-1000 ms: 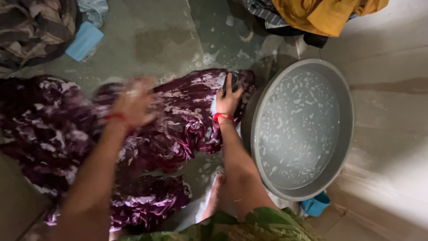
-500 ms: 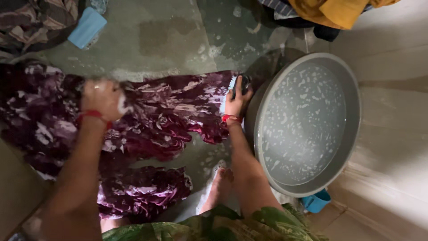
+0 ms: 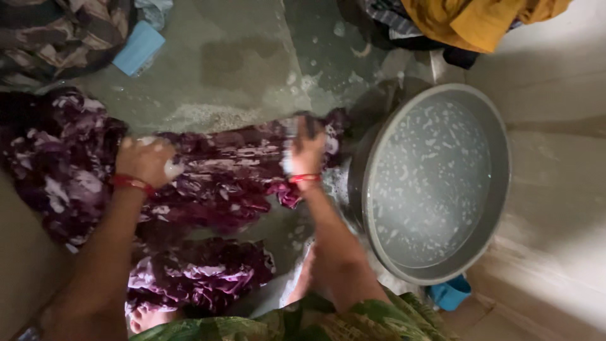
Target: The person scrubs a large maroon floral garment on a wet tiled floor using a brush and soap. They repeatedly scrub different sections of the fabric, wring it out, and place it into a metal basin filled with soapy water.
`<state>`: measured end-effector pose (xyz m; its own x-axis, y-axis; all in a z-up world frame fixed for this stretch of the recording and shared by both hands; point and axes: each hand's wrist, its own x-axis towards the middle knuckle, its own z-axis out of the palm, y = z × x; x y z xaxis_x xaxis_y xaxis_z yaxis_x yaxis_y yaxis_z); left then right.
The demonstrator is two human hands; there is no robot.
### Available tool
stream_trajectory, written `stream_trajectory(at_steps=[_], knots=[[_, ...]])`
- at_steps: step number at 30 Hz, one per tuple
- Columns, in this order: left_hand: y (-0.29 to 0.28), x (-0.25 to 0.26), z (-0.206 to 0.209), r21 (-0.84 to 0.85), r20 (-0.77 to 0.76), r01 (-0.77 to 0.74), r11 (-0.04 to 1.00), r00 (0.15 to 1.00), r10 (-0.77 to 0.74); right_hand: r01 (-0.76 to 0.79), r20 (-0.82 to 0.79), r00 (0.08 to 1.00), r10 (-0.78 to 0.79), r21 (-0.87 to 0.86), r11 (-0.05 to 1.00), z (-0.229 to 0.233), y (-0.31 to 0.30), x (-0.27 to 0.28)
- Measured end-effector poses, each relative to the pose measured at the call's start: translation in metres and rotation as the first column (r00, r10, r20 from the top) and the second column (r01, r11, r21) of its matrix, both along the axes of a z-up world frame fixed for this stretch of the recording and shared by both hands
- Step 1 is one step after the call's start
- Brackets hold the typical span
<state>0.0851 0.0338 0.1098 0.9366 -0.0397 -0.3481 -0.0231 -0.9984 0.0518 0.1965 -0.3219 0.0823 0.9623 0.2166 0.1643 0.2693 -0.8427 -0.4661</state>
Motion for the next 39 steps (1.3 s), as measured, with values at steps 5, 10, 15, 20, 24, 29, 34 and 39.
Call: stream_trajectory(at_steps=[5, 10, 15, 20, 24, 29, 34, 39], knots=[[-0.058, 0.016, -0.008, -0.112, 0.312, 0.255, 0.960, 0.927, -0.210, 0.094, 0.224, 0.971, -0.087, -0.021, 0.995, -0.014, -0.027, 0.009], [-0.148, 0.043, -0.008, -0.242, 0.352, 0.326, 0.914, 0.907, -0.231, 0.461, -0.281, 0.833, -0.477, -0.127, 0.878, 0.015, 0.013, 0.027], [-0.075, -0.007, -0.027, -0.374, 0.219, 0.161, 0.913, 0.972, -0.081, -0.236, 0.034, 0.971, 0.235, 0.053, 0.970, -0.003, 0.067, -0.028], [-0.044, -0.044, -0.034, -0.116, 0.201, 0.098, 0.988, 0.977, -0.074, 0.168, 0.107, 0.982, -0.153, -0.142, 0.976, 0.003, 0.001, 0.011], [-0.058, -0.027, -0.028, -0.088, 0.206, 0.063, 0.994, 0.978, -0.044, 0.183, -0.178, 0.971, -0.159, 0.129, 0.975, -0.008, 0.075, -0.020], [-0.056, -0.037, -0.018, -0.177, 0.077, 0.027, 0.984, 0.997, -0.014, -0.274, 0.009, 0.962, 0.275, -0.037, 0.961, 0.008, 0.085, -0.046], [-0.058, -0.047, -0.029, -0.142, 0.224, 0.086, 0.986, 0.973, -0.053, 0.117, 0.133, 0.987, -0.090, -0.220, 0.968, 0.021, -0.002, 0.034], [-0.053, -0.042, 0.008, -0.153, 0.105, 0.092, 0.984, 0.992, -0.077, 0.154, -0.102, 0.983, -0.155, -0.018, 0.988, 0.000, -0.044, 0.006]])
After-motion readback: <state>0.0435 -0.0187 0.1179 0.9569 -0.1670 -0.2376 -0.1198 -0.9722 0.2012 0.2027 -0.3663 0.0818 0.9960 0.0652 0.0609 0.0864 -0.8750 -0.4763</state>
